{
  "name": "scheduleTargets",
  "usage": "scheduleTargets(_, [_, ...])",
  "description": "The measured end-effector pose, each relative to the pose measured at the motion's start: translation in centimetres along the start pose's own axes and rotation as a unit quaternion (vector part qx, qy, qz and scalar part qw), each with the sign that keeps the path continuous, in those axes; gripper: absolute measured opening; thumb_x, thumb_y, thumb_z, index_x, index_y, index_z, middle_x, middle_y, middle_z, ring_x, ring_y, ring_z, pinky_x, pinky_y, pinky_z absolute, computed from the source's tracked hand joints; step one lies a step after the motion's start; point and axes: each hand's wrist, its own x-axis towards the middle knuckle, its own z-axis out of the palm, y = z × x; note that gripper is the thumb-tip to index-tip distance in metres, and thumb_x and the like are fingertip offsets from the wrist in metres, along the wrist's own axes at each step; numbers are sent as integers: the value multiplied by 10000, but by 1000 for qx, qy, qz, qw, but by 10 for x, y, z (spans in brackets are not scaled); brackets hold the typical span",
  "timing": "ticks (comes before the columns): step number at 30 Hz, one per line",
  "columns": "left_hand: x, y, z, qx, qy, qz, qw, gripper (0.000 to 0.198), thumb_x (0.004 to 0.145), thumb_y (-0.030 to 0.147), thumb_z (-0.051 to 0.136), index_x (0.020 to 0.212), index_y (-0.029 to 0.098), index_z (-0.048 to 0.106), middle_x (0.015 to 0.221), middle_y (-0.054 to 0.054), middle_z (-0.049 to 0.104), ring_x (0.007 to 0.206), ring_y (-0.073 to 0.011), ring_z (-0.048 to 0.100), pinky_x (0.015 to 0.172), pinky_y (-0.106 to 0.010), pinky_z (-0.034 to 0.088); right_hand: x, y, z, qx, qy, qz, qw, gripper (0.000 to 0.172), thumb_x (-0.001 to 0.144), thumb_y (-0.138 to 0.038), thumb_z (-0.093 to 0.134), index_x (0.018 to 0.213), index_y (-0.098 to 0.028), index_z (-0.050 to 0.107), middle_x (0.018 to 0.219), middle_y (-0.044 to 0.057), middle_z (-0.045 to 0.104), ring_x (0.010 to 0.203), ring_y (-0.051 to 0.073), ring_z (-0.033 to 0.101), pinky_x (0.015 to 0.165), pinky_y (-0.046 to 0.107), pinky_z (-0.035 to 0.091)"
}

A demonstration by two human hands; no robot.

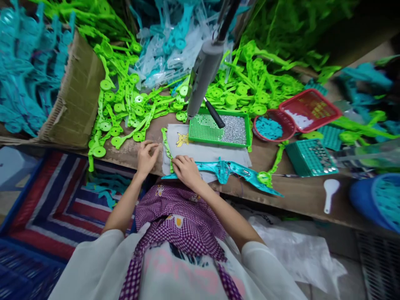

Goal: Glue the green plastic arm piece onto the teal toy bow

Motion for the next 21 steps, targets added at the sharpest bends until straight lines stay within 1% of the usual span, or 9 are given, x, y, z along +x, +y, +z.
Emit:
scheduleTargets(2, [21,1,-12,51,14,37,998,161,871,222,601,1000,193,692,1095,-91,608,1083,-226,606,998,-393,480,-3,2,-5,27,37,-27,999,270,978,-271,467,1123,-189,680,1216,122,671,1117,249,577,915,394,435])
scheduleTargets(5, [84,4,-21,112,-1,91,989,185,884,225,586,1044,191,671,1116,-101,626,1145,-254,579,1052,-415,425,-9,2,-18,60,112,-63,990,259,967,-273,496,1139,-206,678,1253,129,654,1225,249,556,1034,450,411])
scheduleTargets(7, [138,6,-21,138,11,78,987,183,901,247,570,1045,183,664,1113,-114,641,1171,-271,569,1066,-423,399,-14,1,-27,75,151,-60,984,243,962,-262,504,1120,-204,679,1181,128,680,1177,238,593,1005,443,447])
scheduleTargets(9, [186,8,-19,140,8,62,988,202,903,300,584,1043,178,663,1098,-118,662,1171,-279,570,1069,-430,388,-19,0,-33,80,166,-48,982,226,959,-246,505,1086,-200,685,1102,123,699,1077,226,638,922,411,503])
scheduleTargets(11, [215,9,-22,128,19,73,989,252,917,354,567,1073,178,657,1109,-112,675,1164,-268,578,1066,-419,392,-25,2,-35,79,163,-34,983,217,957,-235,505,1066,-208,691,1061,116,708,995,218,662,859,395,536])
scheduleTargets(13, [220,7,-31,130,48,59,989,279,926,381,543,1079,177,656,1106,-104,684,1131,-253,597,1049,-404,406,-36,6,-34,82,169,-22,982,212,954,-228,511,1062,-216,693,1046,111,712,962,215,673,835,393,553])
scheduleTargets(15, [203,0,-47,166,57,-3,984,272,912,378,544,1032,169,669,1055,-108,697,1067,-260,626,1011,-413,432,-50,9,-33,92,189,-8,978,208,948,-215,523,1070,-223,690,1028,105,714,951,214,681,823,388,567])
scheduleTargets(18, [157,-16,-70,270,-26,-116,955,248,825,364,630,937,152,696,956,-146,712,987,-330,651,927,-468,466,-71,14,-34,122,194,-2,973,211,933,-179,541,1079,-231,684,999,92,714,922,203,693,803,365,584])
scheduleTargets(21, [122,-31,-79,339,-72,-131,929,323,809,345,625,1059,151,690,1055,-189,702,1020,-371,637,905,-485,471,-83,19,-36,128,150,-35,980,222,926,-165,544,1084,-234,684,977,83,719,909,199,700,785,351,591])
